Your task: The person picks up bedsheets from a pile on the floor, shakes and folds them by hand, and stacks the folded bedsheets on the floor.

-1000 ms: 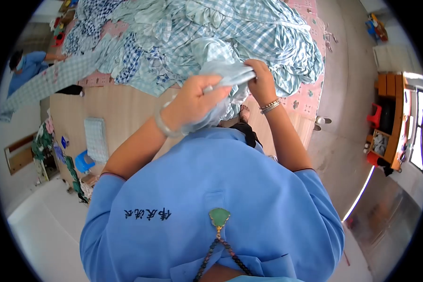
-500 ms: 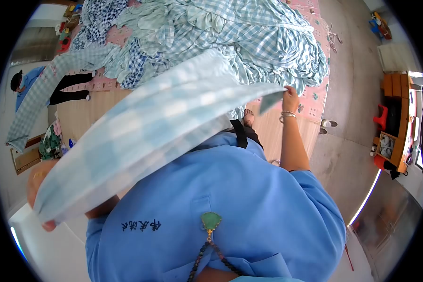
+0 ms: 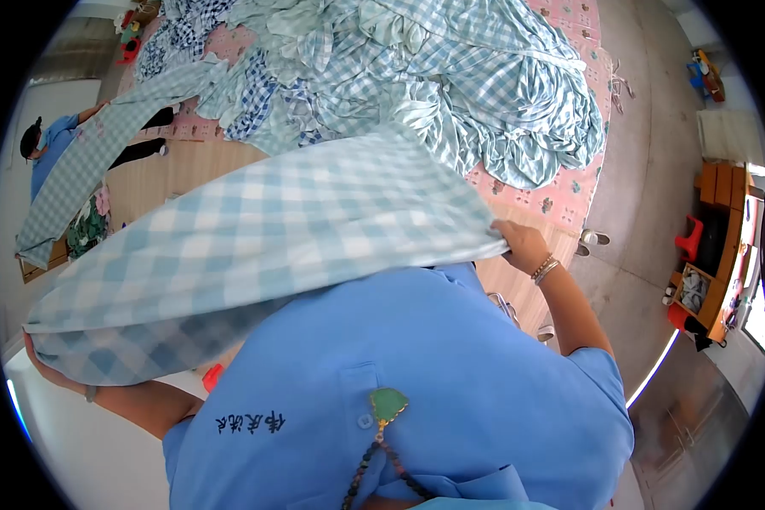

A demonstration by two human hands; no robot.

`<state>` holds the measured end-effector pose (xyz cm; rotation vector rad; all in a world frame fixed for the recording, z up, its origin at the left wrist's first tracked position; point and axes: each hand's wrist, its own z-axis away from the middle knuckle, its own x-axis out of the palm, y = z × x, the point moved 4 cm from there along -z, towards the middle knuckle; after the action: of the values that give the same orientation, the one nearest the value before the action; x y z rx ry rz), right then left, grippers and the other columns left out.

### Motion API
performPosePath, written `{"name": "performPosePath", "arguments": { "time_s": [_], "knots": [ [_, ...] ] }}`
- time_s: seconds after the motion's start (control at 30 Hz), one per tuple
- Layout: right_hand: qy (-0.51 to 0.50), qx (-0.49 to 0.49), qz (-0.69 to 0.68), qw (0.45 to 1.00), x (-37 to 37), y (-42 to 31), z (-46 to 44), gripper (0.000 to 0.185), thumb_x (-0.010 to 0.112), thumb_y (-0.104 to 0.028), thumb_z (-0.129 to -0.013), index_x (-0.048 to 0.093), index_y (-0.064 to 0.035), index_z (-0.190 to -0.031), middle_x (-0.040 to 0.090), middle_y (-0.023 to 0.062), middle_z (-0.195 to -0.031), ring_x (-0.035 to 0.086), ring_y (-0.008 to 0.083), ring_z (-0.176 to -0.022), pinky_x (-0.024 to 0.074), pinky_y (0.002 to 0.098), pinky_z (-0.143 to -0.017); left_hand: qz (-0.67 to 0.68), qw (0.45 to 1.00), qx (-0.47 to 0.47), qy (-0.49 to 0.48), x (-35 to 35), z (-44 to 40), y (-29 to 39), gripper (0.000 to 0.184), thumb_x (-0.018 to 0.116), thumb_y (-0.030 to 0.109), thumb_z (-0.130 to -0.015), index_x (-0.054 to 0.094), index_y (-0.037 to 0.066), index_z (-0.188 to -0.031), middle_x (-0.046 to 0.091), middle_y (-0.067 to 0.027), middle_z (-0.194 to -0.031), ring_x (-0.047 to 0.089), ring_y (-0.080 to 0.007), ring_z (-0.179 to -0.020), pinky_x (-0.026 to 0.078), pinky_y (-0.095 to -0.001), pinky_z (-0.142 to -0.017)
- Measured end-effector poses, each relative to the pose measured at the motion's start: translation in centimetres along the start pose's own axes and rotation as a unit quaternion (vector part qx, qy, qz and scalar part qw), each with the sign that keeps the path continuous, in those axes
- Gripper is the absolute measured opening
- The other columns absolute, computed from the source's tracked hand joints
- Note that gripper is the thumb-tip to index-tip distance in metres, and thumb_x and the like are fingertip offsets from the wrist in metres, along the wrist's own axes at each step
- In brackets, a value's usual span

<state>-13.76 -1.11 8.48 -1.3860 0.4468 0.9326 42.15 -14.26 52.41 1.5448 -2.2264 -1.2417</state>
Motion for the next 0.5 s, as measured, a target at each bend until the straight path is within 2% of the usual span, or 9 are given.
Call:
{"name": "performPosePath", "arguments": {
  "time_s": [0.07,0.17,0.23,0.27,0.33,0.4,0.43,0.47,0.5],
  "knots": [
    [-0.068,-0.003,0.074,0.995,2.8,2.9,1.8,0.029,0.061,-0.012,-0.071,0.051,-0.0091,-0.098,0.058,0.0106,-0.087,0.057,0.0276,-0.067,0.045,0.0336,-0.058,0.038,0.998,-0.045,0.009,0.1,0.6,-0.6,0.035,0.043,0.026,-0.083,0.051,0.002,-0.108,0.049,-0.0121,-0.111,0.046,-0.0223,-0.102,0.038,-0.0316,-0.085],
    [0.038,0.049,0.04,0.997,4.2,7.3,2.8,0.018,0.058,-0.007,-0.072,0.056,-0.0075,-0.09,0.057,0.0092,-0.084,0.057,0.021,-0.065,0.0446,0.0308,-0.056,0.106,0.984,-0.14,0.015,-0.7,0.8,-3.4,0.034,0.043,0.025,-0.083,0.051,0.002,-0.108,0.05,-0.0117,-0.11,0.046,-0.0226,-0.101,0.038,-0.0317,-0.085],
    [0.196,0.264,-0.238,0.914,3.8,10.2,3.6,0.023,0.046,0.005,-0.074,0.056,-0.0034,-0.093,0.057,0.0054,-0.08,0.056,0.0162,-0.076,0.0448,0.028,-0.065,0.135,0.973,-0.187,0.004,-1.5,0.4,-4.9,0.034,0.044,0.025,-0.083,0.051,0.002,-0.108,0.05,-0.0117,-0.109,0.046,-0.0228,-0.101,0.038,-0.0319,-0.085],
    [0.196,0.263,-0.237,0.915,3.0,10.2,3.5,0.023,0.046,0.005,-0.074,0.056,-0.0034,-0.093,0.057,0.0054,-0.08,0.056,0.0162,-0.076,0.0448,0.028,-0.065,0.173,0.96,-0.219,0.001,-1.8,0.4,-5.6,0.034,0.045,0.026,-0.083,0.051,0.002,-0.107,0.05,-0.012,-0.109,0.047,-0.0232,-0.1,0.038,-0.0318,-0.084],
    [0.29,0.282,-0.342,0.848,-0.1,10.3,3.7,0.031,0.037,0.009,-0.076,0.055,-0.003,-0.099,0.056,0.0046,-0.083,0.054,0.0138,-0.081,0.0444,0.0277,-0.069,0.212,0.944,-0.253,-0.001,-2.4,0.6,-6.6,0.035,0.046,0.027,-0.083,0.051,0.001,-0.106,0.051,-0.0123,-0.108,0.048,-0.0236,-0.098,0.039,-0.0316,-0.083],
    [0.379,0.21,-0.233,0.87,-4.6,14.4,5.5,0.03,0.036,0.007,-0.079,0.054,-0.0017,-0.101,0.056,0.0057,-0.087,0.053,0.0146,-0.083,0.0438,0.0272,-0.073,0.278,0.935,-0.221,-0.015,-2.7,0.8,-7.2,0.034,0.049,0.025,-0.082,0.051,0.0,-0.105,0.051,-0.0124,-0.107,0.05,-0.0252,-0.096,0.039,-0.0348,-0.085],
    [0.493,0.19,-0.109,0.842,-9.9,10.8,5.6,0.019,0.04,0.004,-0.081,0.052,0.0004,-0.095,0.054,0.0071,-0.083,0.053,0.0155,-0.077,0.0435,0.0274,-0.072,0.279,0.935,-0.22,-0.011,-3.3,-0.1,-8.6,0.034,0.049,0.025,-0.082,0.051,0.0,-0.105,0.051,-0.0124,-0.107,0.05,-0.0252,-0.096,0.039,-0.0348,-0.085],
    [0.554,0.198,-0.008,0.808,-14.2,9.2,6.7,0.025,0.036,0.005,-0.08,0.053,-0.0001,-0.098,0.054,0.0071,-0.089,0.053,0.0148,-0.082,0.0447,0.0278,-0.072,0.288,0.917,-0.273,-0.051,-4.1,-2.0,-11.3,0.033,0.05,0.024,-0.081,0.051,0.0,-0.105,0.052,-0.0123,-0.106,0.051,-0.0253,-0.095,0.041,-0.0364,-0.084],
    [0.637,0.196,-0.059,0.743,-17.5,9.4,8.2,0.023,0.038,0.004,-0.08,0.052,-0.0013,-0.097,0.054,0.0085,-0.091,0.053,0.0155,-0.082,0.0456,0.0271,-0.071,0.296,0.894,-0.324,-0.091,-5.1,-3.9,-14.4,0.032,0.051,0.023,-0.081,0.051,0.001,-0.104,0.053,-0.0122,-0.104,0.052,-0.0254,-0.095,0.042,-0.038,-0.083]
  ]
}}
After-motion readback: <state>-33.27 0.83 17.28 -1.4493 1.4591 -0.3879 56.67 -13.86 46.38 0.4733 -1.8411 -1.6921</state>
